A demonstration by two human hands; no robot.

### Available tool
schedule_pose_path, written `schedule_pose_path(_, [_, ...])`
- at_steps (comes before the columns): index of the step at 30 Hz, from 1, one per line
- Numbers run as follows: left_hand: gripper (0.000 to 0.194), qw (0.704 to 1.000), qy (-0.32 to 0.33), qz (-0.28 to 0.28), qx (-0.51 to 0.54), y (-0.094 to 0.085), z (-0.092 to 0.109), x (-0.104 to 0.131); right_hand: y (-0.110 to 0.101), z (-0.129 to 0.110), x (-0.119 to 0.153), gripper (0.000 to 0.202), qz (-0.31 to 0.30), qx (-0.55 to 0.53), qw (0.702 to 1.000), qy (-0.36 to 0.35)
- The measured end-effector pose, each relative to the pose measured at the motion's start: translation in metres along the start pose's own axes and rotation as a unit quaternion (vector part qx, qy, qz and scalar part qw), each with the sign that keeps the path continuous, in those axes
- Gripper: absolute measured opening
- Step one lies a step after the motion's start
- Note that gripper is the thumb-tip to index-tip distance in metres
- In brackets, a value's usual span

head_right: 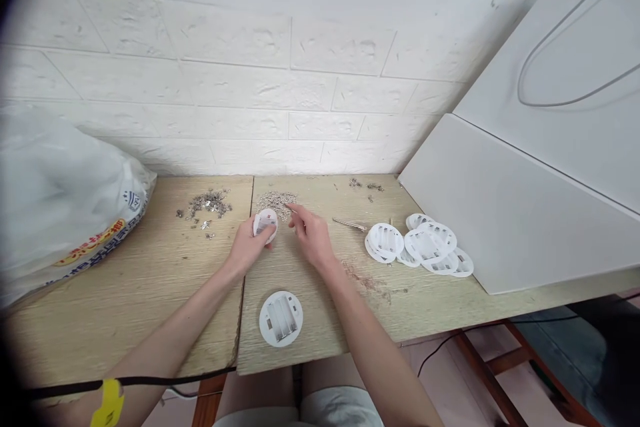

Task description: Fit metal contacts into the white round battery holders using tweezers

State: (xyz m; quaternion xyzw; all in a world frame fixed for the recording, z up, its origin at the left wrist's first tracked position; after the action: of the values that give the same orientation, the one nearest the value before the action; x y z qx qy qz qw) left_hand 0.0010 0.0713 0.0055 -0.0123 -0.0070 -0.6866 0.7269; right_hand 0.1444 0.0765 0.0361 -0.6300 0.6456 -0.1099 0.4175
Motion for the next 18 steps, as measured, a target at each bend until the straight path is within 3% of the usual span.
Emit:
schedule_pose_path(7, [0.037,0.994,-0.017,-0.012,0.11,0.004,0.0,0.001,0.012,-0.008,0.001,0.028,-0.034,-0.073,0.996,0.035])
schedule_pose_path(14, [0.048,0.97,-0.005,-0.09,0.226,0.016,0.005,0.002,-0.001,0.004,-0.001,0.027,-0.014,-0.198,0.975,0.096])
schedule_pose_path(18, [0.045,0.979,0.009,-0.119,0.166,0.018,0.011,0.005,-0.006,0.011,-0.002,0.021,0.008,-0.232,0.965,0.119])
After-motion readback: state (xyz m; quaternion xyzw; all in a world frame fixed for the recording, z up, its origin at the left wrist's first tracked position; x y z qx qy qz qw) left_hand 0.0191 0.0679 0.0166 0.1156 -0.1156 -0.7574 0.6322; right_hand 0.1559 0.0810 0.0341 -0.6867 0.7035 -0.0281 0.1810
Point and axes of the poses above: each hand's wrist, its own x-axis away from the middle knuckle, its own y-axis out of the palm, z = x × y, the point moved 8 cm from there along -x, towards the middle knuckle, and after that the axes turned 8 degrees about x, right-handed, at the moved point
